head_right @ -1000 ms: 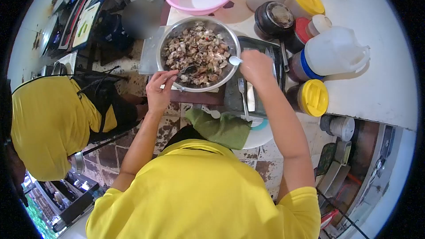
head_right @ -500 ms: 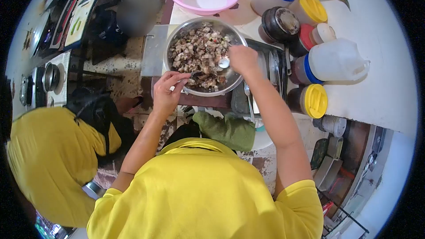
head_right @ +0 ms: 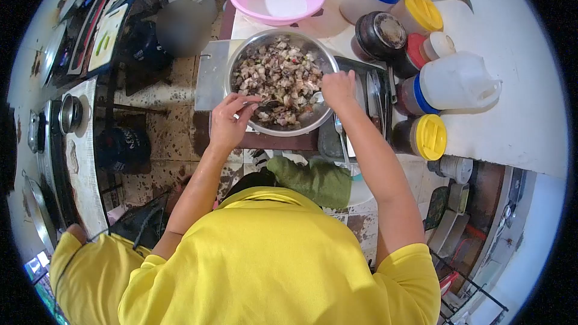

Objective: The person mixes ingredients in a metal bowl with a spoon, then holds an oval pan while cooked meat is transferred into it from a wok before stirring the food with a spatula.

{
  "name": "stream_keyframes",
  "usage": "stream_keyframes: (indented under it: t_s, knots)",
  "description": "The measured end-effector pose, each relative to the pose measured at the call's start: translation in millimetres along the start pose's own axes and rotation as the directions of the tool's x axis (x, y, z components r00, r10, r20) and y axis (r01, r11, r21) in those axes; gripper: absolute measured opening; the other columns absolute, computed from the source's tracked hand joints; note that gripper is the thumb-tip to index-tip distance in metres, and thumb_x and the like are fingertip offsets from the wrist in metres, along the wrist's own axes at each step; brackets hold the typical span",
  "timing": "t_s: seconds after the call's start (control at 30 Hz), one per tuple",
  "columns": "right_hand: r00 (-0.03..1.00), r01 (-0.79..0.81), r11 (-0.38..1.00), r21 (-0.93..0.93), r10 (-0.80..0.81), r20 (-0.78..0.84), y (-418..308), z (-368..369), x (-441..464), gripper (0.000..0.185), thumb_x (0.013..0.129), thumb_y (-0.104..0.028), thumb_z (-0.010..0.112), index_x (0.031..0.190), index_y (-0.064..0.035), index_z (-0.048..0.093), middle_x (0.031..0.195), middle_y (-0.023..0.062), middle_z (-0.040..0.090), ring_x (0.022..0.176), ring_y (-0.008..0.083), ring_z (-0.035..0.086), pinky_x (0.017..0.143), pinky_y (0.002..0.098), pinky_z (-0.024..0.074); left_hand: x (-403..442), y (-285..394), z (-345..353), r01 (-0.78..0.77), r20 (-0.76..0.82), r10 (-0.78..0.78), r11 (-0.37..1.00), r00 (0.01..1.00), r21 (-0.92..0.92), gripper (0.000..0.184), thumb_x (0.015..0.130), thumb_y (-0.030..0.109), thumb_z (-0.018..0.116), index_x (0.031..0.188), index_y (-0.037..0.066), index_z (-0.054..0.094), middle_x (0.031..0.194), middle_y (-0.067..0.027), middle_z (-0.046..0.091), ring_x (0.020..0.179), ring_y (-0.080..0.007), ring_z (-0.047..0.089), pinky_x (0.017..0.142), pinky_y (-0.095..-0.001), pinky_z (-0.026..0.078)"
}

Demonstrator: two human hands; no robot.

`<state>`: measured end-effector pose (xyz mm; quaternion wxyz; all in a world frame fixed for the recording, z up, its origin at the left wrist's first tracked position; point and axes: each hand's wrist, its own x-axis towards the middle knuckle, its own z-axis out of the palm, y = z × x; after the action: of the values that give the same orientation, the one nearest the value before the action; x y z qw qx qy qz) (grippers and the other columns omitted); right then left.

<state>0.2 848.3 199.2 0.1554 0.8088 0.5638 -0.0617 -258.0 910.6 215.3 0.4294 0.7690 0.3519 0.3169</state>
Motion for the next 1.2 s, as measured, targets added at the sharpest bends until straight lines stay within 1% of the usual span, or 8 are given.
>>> stream_keyframes:
  t_s: [0.2,0.33,0.43,0.63,0.67,0.97,1.07,1.2]
  knots:
    - [0.999,-0.021,1.0,0.003,0.021,-0.045,0.1,-4.9,3.3,0.02,0.079,-0.012,0.049,0.082,-0.0073,0.068,0.088,0.0131,0.067,0.094,0.0274,0.06,0.087,0.046,0.0372,0.2,2.2,-0.5,-0.004,0.008,0.003,1.0,1.0,0.008,0.017,0.078,0.002,0.066,0.093,0.009,0.07,0.083,-0.0089,0.061,0.069,-0.021,0.062,0.062,-0.0293,0.049]
    - [1.0,-0.031,0.996,0.083,0.031,0.0,8.6,-23.0,5.7,0.018,0.077,-0.01,0.051,0.082,-0.006,0.068,0.087,0.0141,0.067,0.09,0.0291,0.062,0.084,0.0474,0.0389,-0.6,1.3,1.0,-0.009,0.018,0.009,1.0,1.0,0.013,0.018,0.077,0.001,0.065,0.093,0.01,0.07,0.082,-0.009,0.062,0.07,-0.0216,0.062,0.062,-0.0295,0.049]
    - [0.997,-0.014,0.994,0.106,0.022,-0.075,2.1,-3.0,14.5,0.017,0.075,-0.01,0.052,0.079,-0.0043,0.067,0.086,0.0146,0.067,0.087,0.0297,0.063,0.082,0.0474,0.0397,-0.4,1.2,3.6,-0.031,0.018,0.031,0.999,0.999,0.02,0.019,0.077,0.001,0.065,0.093,0.01,0.07,0.082,-0.0088,0.061,0.07,-0.0216,0.062,0.061,-0.0296,0.049]
    - [0.991,0.045,0.925,0.377,-0.088,0.097,-17.6,36.5,19.8,0.013,0.069,-0.014,0.058,0.075,-0.0107,0.069,0.086,0.0139,0.067,0.087,0.0305,0.063,0.084,0.0458,0.0399,-1.0,0.2,2.4,-0.022,0.025,0.021,1.0,0.999,0.012,0.02,0.077,0.001,0.065,0.094,0.01,0.07,0.081,-0.0086,0.061,0.07,-0.0213,0.062,0.062,-0.0299,0.049]
    - [0.979,0.009,0.923,0.385,-0.086,0.183,-13.6,37.2,23.2,0.013,0.067,-0.015,0.06,0.074,-0.0149,0.071,0.085,0.0129,0.067,0.089,0.0305,0.063,0.086,0.0472,0.0398,-1.8,0.3,1.4,-0.004,0.029,0.004,1.0,1.0,0.007,0.02,0.077,0.001,0.065,0.094,0.01,0.07,0.081,-0.0086,0.061,0.07,-0.0212,0.062,0.062,-0.0299,0.049]
    - [0.964,-0.156,0.73,0.666,-0.035,0.264,40.2,24.4,12.5,0.014,0.064,-0.017,0.066,0.077,-0.0139,0.073,0.081,0.0116,0.068,0.08,0.0277,0.065,0.072,0.0356,0.05,-3.7,-2.3,-7.3,0.022,0.007,-0.021,0.999,1.0,-0.031,0.02,0.077,0.0,0.066,0.094,0.009,0.07,0.083,-0.0082,0.062,0.07,-0.0194,0.062,0.063,-0.0284,0.05]
    - [0.976,-0.136,0.713,0.688,-0.022,0.216,41.6,23.2,9.6,0.012,0.066,-0.017,0.064,0.075,-0.0144,0.073,0.082,0.0116,0.068,0.083,0.0279,0.064,0.077,0.0409,0.0476,-5.2,-5.8,-8.3,-0.017,-0.022,0.016,0.999,1.0,-0.042,0.02,0.077,0.0,0.066,0.094,0.009,0.07,0.083,-0.0083,0.063,0.069,-0.0186,0.063,0.063,-0.0281,0.05]
    - [0.989,-0.127,0.894,0.431,0.078,0.128,26.3,10.9,3.2,0.013,0.069,-0.013,0.06,0.074,-0.0152,0.072,0.086,0.0118,0.067,0.089,0.0286,0.062,0.087,0.0478,0.0401,-5.9,-8.0,-9.2,-0.013,-0.017,0.012,1.0,1.0,-0.018,0.019,0.077,-0.001,0.065,0.094,0.009,0.07,0.083,-0.0081,0.063,0.07,-0.018,0.063,0.062,-0.0276,0.051]
